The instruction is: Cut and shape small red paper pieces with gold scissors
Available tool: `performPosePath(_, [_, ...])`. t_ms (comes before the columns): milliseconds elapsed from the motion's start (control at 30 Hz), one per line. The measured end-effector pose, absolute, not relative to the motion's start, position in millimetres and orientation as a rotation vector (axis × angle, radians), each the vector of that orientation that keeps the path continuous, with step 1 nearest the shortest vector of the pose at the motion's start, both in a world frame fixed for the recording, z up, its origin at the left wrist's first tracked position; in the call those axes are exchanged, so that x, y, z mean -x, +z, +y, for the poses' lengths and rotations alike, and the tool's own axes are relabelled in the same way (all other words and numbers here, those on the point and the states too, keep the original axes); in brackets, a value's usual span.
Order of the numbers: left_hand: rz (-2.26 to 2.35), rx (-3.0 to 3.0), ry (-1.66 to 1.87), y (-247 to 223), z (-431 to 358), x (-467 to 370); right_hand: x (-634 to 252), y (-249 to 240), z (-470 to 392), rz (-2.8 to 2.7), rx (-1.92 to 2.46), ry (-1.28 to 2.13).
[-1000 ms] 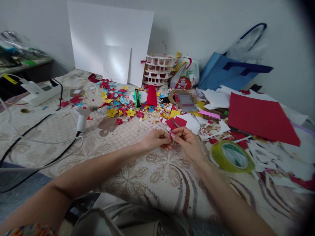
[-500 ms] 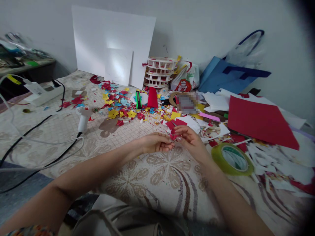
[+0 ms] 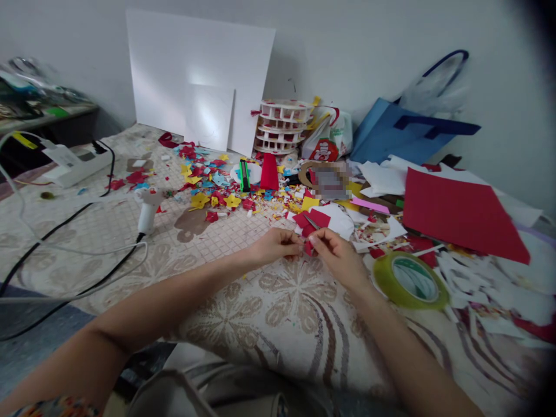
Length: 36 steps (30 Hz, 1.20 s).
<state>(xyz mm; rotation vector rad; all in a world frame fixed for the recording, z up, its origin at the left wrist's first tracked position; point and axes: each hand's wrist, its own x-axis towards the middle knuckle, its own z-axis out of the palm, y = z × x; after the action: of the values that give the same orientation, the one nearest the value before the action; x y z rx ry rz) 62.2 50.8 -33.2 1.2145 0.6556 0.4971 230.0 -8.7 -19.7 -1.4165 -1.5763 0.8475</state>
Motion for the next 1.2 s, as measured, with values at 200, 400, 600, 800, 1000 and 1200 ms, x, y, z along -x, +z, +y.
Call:
performPosePath(200, [0.689, -0.819, 0.478, -26.3, 49.4, -60.6, -234.4, -20.6, -7.4, -1.752, 1.159, 0.756])
performPosePath(400, [0.662, -0.756, 0.464, -26.1, 49.8, -61.5, -233.0, -19.5, -8.0, -1.803, 1.182, 0.560])
performPosePath(600, [0.636, -0.780, 0.437, -29.7, 49.7, -62.2, -229.6, -23.7, -8.4, -1.727, 1.142, 0.662])
performPosePath(800, [0.630, -1.030, 0.574, -30.7, 43.4, -63.6, -222.7, -29.2, -8.1, -1.495, 1.218, 0.912])
performPosePath(1000, [0.615, -0.950, 0.620, -33.4, 38.8, -66.2, -217.2, -40.7, -5.9, -1.221, 1.226, 1.071])
performPosePath(1200, [0.610, -0.930, 0.594, -33.5, 38.9, -66.0, -217.1, -39.3, -5.8, -1.157, 1.232, 1.071])
